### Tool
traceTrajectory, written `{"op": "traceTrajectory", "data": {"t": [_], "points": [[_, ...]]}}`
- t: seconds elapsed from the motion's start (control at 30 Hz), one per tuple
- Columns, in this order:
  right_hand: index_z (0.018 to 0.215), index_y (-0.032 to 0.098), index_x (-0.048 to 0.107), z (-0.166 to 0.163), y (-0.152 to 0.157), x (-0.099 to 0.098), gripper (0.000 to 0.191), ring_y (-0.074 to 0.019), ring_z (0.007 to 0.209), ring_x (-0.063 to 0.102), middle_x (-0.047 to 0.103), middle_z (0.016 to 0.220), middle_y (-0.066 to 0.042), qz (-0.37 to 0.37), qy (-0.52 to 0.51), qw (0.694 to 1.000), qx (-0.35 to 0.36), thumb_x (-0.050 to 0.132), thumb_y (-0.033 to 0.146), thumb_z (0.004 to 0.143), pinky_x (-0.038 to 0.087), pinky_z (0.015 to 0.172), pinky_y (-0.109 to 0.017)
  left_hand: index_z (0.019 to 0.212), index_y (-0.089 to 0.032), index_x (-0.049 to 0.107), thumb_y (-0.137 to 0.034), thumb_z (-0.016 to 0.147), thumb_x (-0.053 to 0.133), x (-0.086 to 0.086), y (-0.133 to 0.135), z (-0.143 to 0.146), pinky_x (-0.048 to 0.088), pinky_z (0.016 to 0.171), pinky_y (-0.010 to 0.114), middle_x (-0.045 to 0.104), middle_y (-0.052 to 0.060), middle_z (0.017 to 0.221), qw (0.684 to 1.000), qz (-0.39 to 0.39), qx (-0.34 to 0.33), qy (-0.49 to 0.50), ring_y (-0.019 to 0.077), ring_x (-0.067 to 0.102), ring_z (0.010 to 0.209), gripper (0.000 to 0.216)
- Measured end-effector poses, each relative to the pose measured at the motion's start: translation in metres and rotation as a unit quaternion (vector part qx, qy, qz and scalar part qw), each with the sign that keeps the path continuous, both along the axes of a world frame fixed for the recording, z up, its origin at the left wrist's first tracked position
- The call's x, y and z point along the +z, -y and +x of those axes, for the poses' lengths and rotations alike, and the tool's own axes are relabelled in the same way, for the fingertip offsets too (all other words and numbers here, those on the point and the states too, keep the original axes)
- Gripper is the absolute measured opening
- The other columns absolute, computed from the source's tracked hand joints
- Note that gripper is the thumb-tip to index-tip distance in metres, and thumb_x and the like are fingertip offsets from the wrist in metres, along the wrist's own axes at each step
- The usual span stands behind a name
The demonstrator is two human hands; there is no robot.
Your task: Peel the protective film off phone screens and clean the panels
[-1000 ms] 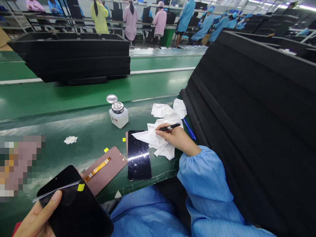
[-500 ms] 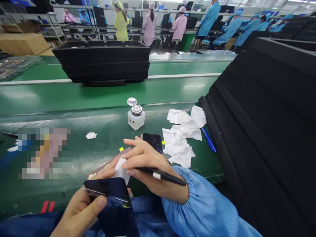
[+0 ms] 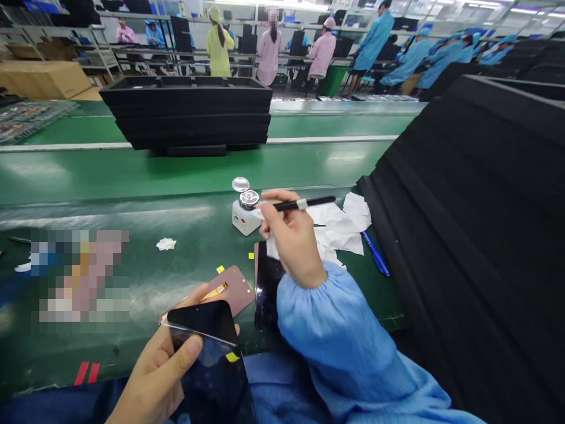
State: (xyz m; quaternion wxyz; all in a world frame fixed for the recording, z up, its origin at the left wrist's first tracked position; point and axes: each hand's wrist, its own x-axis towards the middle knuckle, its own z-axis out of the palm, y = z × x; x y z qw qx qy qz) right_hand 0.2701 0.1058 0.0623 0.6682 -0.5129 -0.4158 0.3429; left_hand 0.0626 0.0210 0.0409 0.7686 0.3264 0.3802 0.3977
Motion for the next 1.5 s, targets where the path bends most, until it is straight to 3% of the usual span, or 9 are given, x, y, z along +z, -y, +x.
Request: {"op": "traceTrajectory", "data": {"t": [0.13, 0.27, 0.47, 0.67, 0.8, 0.93, 1.1, 1.3, 1.5], "points": [[0.100, 0.026, 0.054, 0.026, -0.034, 0.003, 0.022, -0.0144, 0.053, 0.050, 0.052, 0.066, 0.002, -0.001, 0.228, 0.973, -0.040, 0.062, 0.037, 0.083, 0.045, 0.054, -0.032, 0.128, -0.028, 0.060, -0.031, 0.081, 0.070, -0.001, -0.002, 0.003, 0.039, 0.107, 0.035, 0.064, 0.006, 0.128, 0.998, -0.035, 0.053, 0.015, 0.0261, 0.052, 0.126, 0.048], [0.103, 0.026, 0.054, 0.026, -0.048, 0.004, 0.020, -0.0170, 0.060, 0.056, 0.056, 0.070, 0.002, -0.031, 0.328, 0.942, -0.056, 0.059, 0.030, 0.083, 0.048, 0.066, -0.037, 0.137, -0.024, 0.049, -0.030, 0.084, 0.067, -0.004, -0.004, 0.002, 0.036, 0.110, 0.038, 0.062, 0.009, 0.131, 0.996, -0.072, 0.055, 0.027, 0.0269, 0.054, 0.124, 0.057], [0.100, 0.024, 0.056, 0.023, -0.047, 0.012, 0.018, -0.0192, 0.072, 0.062, 0.064, 0.082, -0.001, -0.030, 0.368, 0.927, -0.061, 0.059, 0.025, 0.082, 0.048, 0.075, -0.038, 0.137, -0.026, 0.050, -0.028, 0.085, 0.065, -0.003, -0.004, 0.000, 0.036, 0.109, 0.036, 0.062, 0.008, 0.132, 0.995, -0.081, 0.052, 0.029, 0.0265, 0.049, 0.129, 0.054], [0.097, 0.024, 0.056, 0.024, -0.048, 0.008, 0.015, -0.0164, 0.064, 0.057, 0.063, 0.082, 0.000, -0.027, 0.378, 0.923, -0.062, 0.058, 0.027, 0.083, 0.047, 0.070, -0.036, 0.127, -0.028, 0.060, -0.030, 0.083, 0.068, 0.001, -0.004, 0.001, 0.036, 0.110, 0.035, 0.061, 0.005, 0.133, 0.995, -0.078, 0.067, 0.007, 0.0263, 0.038, 0.137, 0.045], [0.097, 0.025, 0.055, 0.026, -0.046, 0.010, 0.015, -0.0144, 0.060, 0.055, 0.061, 0.082, 0.000, -0.019, 0.361, 0.930, -0.073, 0.059, 0.031, 0.083, 0.047, 0.064, -0.034, 0.130, -0.027, 0.058, -0.030, 0.082, 0.069, 0.002, -0.004, 0.001, 0.036, 0.110, 0.041, 0.063, 0.007, 0.131, 0.992, -0.102, 0.074, 0.015, 0.0289, 0.043, 0.134, 0.050], [0.098, 0.025, 0.057, 0.017, -0.026, 0.017, 0.020, -0.0127, 0.055, 0.053, 0.058, 0.075, 0.001, 0.007, 0.275, 0.960, -0.047, 0.064, 0.036, 0.082, 0.046, 0.057, -0.031, 0.135, -0.028, 0.052, -0.029, 0.081, 0.070, 0.005, -0.002, 0.000, 0.036, 0.110, 0.038, 0.064, 0.006, 0.128, 0.990, -0.116, 0.079, 0.024, 0.0268, 0.048, 0.130, 0.056], [0.098, 0.025, 0.057, -0.013, 0.015, 0.010, 0.028, -0.0075, 0.046, 0.047, 0.066, 0.075, 0.001, -0.070, 0.010, 0.989, 0.128, 0.071, 0.037, 0.078, 0.039, 0.045, -0.023, 0.131, -0.029, 0.056, -0.024, 0.081, 0.070, 0.011, 0.004, 0.000, 0.032, 0.112, 0.037, 0.066, 0.004, 0.127, 0.988, -0.104, 0.093, 0.066, 0.0249, 0.048, 0.130, 0.052], [0.095, 0.025, 0.056, -0.042, 0.045, -0.012, 0.037, -0.0033, 0.038, 0.035, 0.064, 0.062, 0.004, -0.180, -0.252, 0.925, 0.219, 0.079, 0.038, 0.070, 0.026, 0.036, -0.016, 0.122, -0.034, 0.064, -0.024, 0.080, 0.071, 0.014, 0.008, 0.001, 0.033, 0.112, 0.037, 0.065, 0.002, 0.128, 0.989, -0.081, 0.087, 0.085, 0.0254, 0.045, 0.133, 0.044], [0.094, 0.027, 0.057, -0.059, 0.051, -0.029, 0.030, -0.0023, 0.034, 0.029, 0.059, 0.060, 0.007, -0.222, -0.356, 0.867, 0.269, 0.075, 0.041, 0.075, 0.025, 0.032, -0.014, 0.124, -0.037, 0.062, -0.029, 0.078, 0.073, 0.015, 0.009, 0.004, 0.035, 0.110, 0.041, 0.059, 0.001, 0.136, 0.993, -0.074, 0.084, 0.046, 0.0281, 0.045, 0.132, 0.048]]}}
